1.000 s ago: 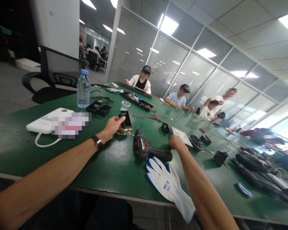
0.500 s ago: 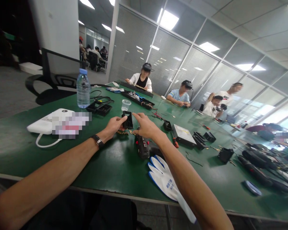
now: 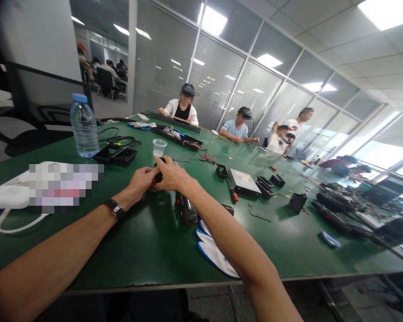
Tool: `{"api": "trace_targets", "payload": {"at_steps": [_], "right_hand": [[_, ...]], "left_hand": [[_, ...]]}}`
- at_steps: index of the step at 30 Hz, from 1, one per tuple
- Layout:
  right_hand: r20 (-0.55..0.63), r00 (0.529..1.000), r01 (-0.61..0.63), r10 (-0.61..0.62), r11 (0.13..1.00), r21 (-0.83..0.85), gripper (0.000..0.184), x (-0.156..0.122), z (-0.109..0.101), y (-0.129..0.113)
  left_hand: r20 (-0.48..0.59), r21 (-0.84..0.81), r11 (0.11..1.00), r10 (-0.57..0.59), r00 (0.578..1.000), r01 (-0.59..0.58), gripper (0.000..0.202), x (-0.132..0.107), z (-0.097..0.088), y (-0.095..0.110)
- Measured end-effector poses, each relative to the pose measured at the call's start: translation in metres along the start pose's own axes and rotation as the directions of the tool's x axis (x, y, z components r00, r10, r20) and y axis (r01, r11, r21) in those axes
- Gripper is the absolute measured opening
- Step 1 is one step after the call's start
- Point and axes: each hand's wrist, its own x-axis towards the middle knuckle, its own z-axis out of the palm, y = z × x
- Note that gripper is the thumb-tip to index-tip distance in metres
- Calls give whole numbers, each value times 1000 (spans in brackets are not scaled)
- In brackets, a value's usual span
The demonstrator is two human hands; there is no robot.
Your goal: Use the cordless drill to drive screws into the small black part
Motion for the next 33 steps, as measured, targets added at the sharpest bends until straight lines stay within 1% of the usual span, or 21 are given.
{"api": "trace_targets", "payload": {"at_steps": [2, 5, 7, 9, 11, 12, 13, 14, 15, 16, 18, 20, 23, 26, 30, 33], "right_hand": [[2, 1000, 10, -10, 999, 36, 114, 4, 2, 1], [-7, 1000, 10, -10, 998, 61, 111, 9, 5, 3], [-14, 1000, 22, -21, 996, 82, 109, 13, 7, 8], [-26, 999, 41, -38, 994, 103, 107, 18, 6, 20], [-33, 999, 13, -10, 995, 100, 106, 22, 0, 42], [-25, 999, -34, 36, 996, 80, 107, 24, -4, 57], [-6, 993, -117, 118, 993, 34, 108, 25, -9, 73], [18, 976, -217, 218, 976, -37, 108, 24, -14, 91], [48, 946, -313, 320, 943, -117, 107, 23, -19, 109], [53, 924, -368, 379, 917, -151, 104, 21, -23, 126], [64, 889, -434, 454, 879, -198, 102, 13, -27, 156], [81, 854, -482, 513, 841, -247, 99, 3, -25, 179], [100, 814, -522, 572, 796, -308, 101, -8, -13, 202], [124, 792, -530, 598, 774, -346, 104, -13, -3, 219], [160, 774, -526, 612, 763, -376, 102, -14, -2, 236], [169, 752, -547, 637, 746, -380, 97, -16, -4, 247]], "left_hand": [[-27, 14, 1000, 4, 1000, -3, 50, 1, 0, 0], [-31, 35, 999, 13, 999, -12, 50, 2, -1, 0], [7, 19, 1000, 12, 1000, -12, 50, 1, -1, 0], [53, -29, 1000, 7, 999, -6, 50, 0, -1, 0], [58, -75, 997, -8, 998, 13, 49, -1, -1, 0], [43, -89, 996, -19, 999, 23, 47, -1, 0, 0], [23, -93, 995, -29, 999, 31, 46, -1, 1, -1], [8, -91, 995, -35, 999, 36, 46, -1, 1, -1], [-2, -85, 996, -36, 999, 35, 45, -1, 2, -2], [-5, -75, 997, -32, 999, 32, 43, -1, 2, -3], [-7, -44, 999, -24, 1000, 24, 40, 0, 2, -6], [-10, -17, 1000, -26, 1000, 26, 37, 1, 3, -9], [-20, -14, 999, -40, 999, 40, 36, 3, 4, -14], [-33, -17, 999, -52, 998, 52, 37, 5, 5, -19], [-33, 1, 999, -52, 998, 52, 37, 5, 5, -21], [-32, 27, 999, -37, 999, 38, 36, 4, 4, -21]]}}
